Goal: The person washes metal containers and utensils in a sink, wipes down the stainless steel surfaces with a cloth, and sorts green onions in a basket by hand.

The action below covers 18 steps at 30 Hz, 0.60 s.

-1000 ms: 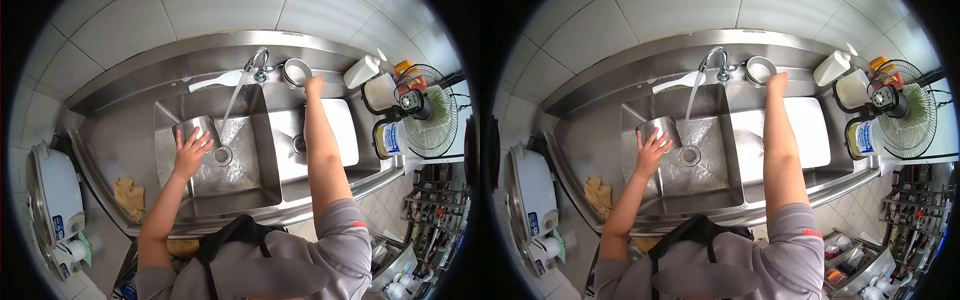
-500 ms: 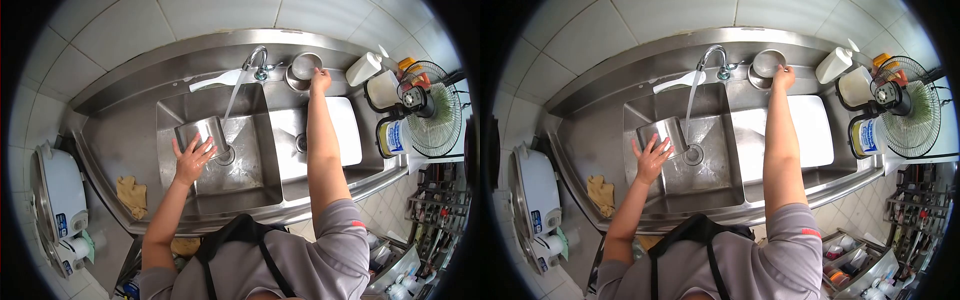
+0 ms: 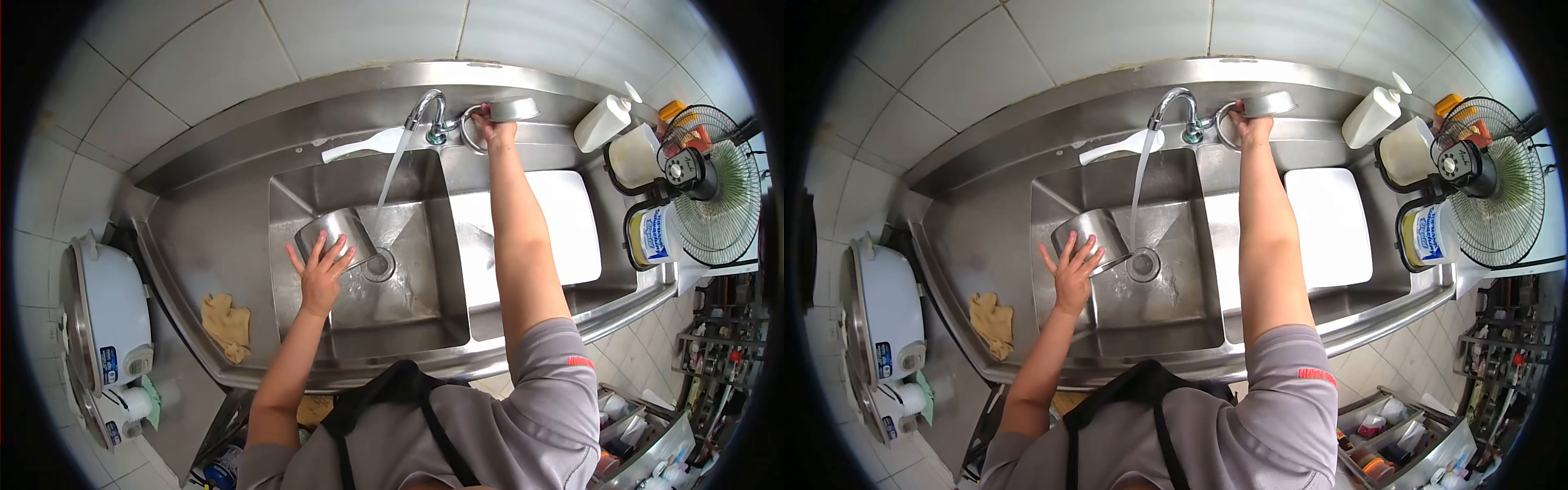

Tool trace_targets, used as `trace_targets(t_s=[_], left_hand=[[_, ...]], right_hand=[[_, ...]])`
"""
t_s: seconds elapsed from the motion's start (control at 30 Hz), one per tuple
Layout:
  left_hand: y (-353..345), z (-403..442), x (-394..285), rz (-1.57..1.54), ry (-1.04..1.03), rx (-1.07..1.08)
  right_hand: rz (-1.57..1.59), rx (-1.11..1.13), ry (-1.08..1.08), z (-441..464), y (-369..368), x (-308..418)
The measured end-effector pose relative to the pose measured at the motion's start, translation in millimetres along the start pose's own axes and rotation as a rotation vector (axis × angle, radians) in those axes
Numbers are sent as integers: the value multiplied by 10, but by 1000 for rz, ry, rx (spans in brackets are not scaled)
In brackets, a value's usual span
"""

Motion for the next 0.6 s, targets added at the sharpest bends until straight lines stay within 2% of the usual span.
trace_targets(t_s=[0.2, 0.3, 0.5, 0.57, 0.6], left_hand=[[-15, -33, -17, -65, 44, 18], [-32, -14, -22, -47, 27, 5], [-42, 21, -13, -27, 30, -2], [-26, 15, 10, -6, 27, -7], [-8, -6, 20, 5, 1, -31]], right_hand=[[-168, 119, -228, -163, -146, 10], [-317, 202, -207, -199, -223, 71], [-319, 127, -130, -60, -26, 114], [-62, 120, -136, -23, 45, 181], [169, 190, -203, -93, 32, 252]])
Point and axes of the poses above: each hand's wrist, its own z-axis towards the middle knuckle, its own y-axis out of the back of the hand, x = y × z, the point moved 6 cm from there along z, towards the middle knuckle, and after that the axes turned 15 degrees about y, right-handed, at the moved point
